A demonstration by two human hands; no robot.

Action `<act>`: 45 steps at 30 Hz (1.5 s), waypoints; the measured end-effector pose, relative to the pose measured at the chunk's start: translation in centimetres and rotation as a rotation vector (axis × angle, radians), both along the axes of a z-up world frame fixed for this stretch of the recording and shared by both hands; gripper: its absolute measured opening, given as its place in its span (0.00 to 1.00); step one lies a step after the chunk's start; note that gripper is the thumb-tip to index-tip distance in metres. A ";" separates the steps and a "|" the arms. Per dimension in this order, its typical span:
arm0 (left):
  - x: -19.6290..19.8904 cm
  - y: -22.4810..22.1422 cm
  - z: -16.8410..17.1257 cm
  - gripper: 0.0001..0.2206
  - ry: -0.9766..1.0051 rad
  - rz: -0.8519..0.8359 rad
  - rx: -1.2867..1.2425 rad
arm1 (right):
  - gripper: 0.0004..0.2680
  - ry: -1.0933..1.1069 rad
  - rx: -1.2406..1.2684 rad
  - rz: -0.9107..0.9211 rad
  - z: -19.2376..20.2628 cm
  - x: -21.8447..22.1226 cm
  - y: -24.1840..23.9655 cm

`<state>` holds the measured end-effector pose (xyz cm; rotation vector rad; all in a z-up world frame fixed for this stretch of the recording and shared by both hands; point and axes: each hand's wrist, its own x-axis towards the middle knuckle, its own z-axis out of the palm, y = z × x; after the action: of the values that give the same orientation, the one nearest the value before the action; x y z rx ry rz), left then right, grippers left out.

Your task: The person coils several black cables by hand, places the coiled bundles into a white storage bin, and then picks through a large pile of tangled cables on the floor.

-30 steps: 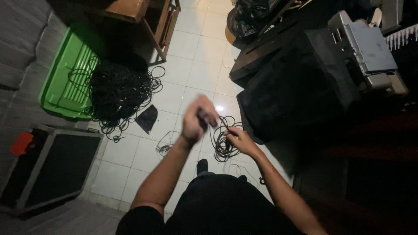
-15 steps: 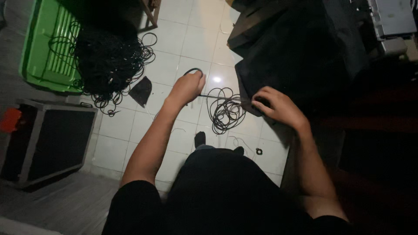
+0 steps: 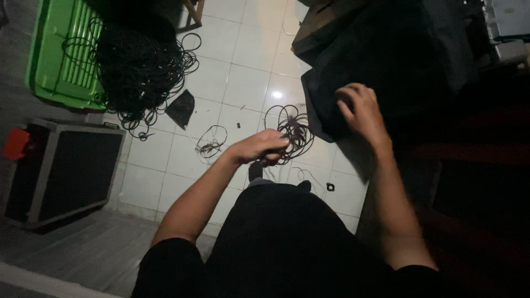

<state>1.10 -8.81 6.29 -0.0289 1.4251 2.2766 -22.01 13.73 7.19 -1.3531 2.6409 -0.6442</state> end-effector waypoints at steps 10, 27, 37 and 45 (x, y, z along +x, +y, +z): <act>-0.2 0.1 1.9 0.16 0.042 0.264 0.311 | 0.13 -1.010 -0.231 0.257 -8.0 7.5 -4.8; 4.3 -3.1 7.5 0.19 0.416 0.237 0.663 | 0.14 -0.575 -0.099 -0.141 -18.6 0.9 0.6; -1.9 -4.1 9.3 0.16 0.410 0.714 0.871 | 0.31 -1.705 -0.422 0.594 -8.1 9.9 -5.1; -3.2 -13.7 3.9 0.15 0.611 1.387 -0.353 | 0.13 -1.105 -0.242 0.330 -1.6 10.4 -0.8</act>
<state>-2.11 -22.47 10.22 -0.6729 2.6862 3.1428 -11.57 12.93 5.59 -0.9783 1.4681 -1.2178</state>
